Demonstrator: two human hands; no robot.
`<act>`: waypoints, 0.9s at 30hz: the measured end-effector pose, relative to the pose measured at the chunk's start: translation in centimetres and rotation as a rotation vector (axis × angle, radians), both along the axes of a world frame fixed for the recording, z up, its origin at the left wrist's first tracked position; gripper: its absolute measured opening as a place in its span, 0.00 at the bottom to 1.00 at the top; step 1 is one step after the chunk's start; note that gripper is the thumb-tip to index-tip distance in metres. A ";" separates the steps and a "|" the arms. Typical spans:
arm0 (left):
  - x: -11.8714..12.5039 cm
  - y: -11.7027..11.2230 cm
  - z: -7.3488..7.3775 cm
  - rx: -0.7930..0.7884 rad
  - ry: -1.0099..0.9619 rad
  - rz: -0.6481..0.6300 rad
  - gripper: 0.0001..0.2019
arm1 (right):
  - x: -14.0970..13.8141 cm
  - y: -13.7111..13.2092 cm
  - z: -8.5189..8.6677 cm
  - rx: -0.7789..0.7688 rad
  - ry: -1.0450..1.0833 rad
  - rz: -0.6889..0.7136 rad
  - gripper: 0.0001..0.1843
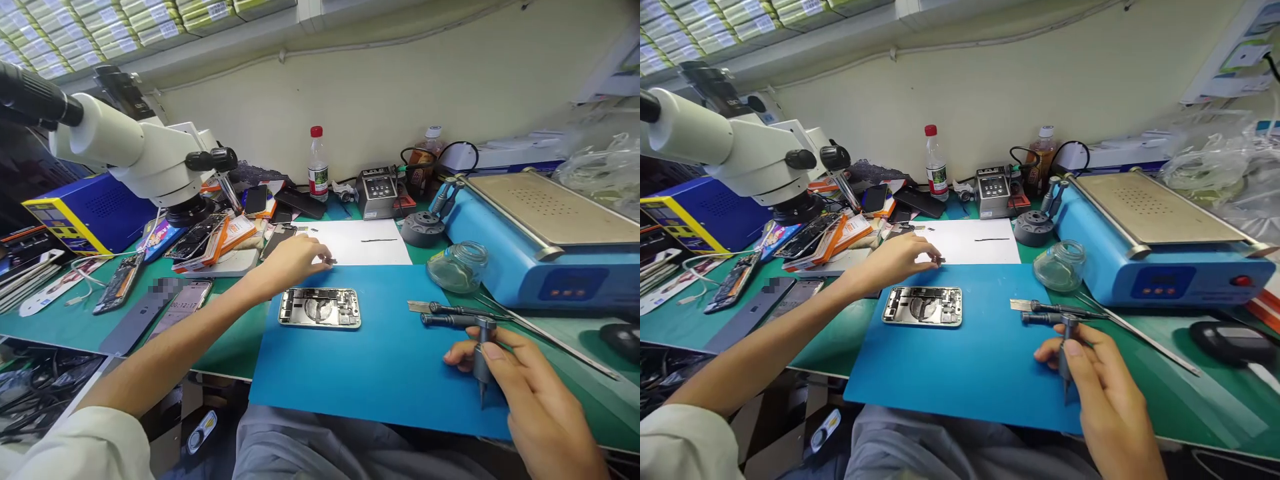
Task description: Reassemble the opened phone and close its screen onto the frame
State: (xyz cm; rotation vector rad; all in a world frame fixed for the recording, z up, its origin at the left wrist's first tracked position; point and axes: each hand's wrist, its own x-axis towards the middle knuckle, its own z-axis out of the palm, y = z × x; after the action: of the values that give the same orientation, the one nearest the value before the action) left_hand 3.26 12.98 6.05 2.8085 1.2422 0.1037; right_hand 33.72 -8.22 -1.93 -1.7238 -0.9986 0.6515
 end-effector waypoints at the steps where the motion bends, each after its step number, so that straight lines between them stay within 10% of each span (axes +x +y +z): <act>1: 0.7 -0.4 0.1 -0.005 0.002 -0.020 0.15 | 0.0 0.0 0.0 0.013 0.008 -0.003 0.35; 12: 6.3 -1.5 -1.5 -0.002 0.010 -0.114 0.15 | -2.2 -0.8 2.1 0.041 0.088 -0.010 0.27; 27: 5.1 -2.9 -1.5 -0.101 -0.160 -0.127 0.12 | -2.7 -1.2 2.7 0.053 0.094 -0.032 0.25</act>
State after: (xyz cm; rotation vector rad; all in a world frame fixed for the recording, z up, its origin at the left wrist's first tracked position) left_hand 8.34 10.08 4.57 2.7222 1.0035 0.2455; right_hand 31.01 -9.42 0.77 -1.6446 -0.9132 0.6730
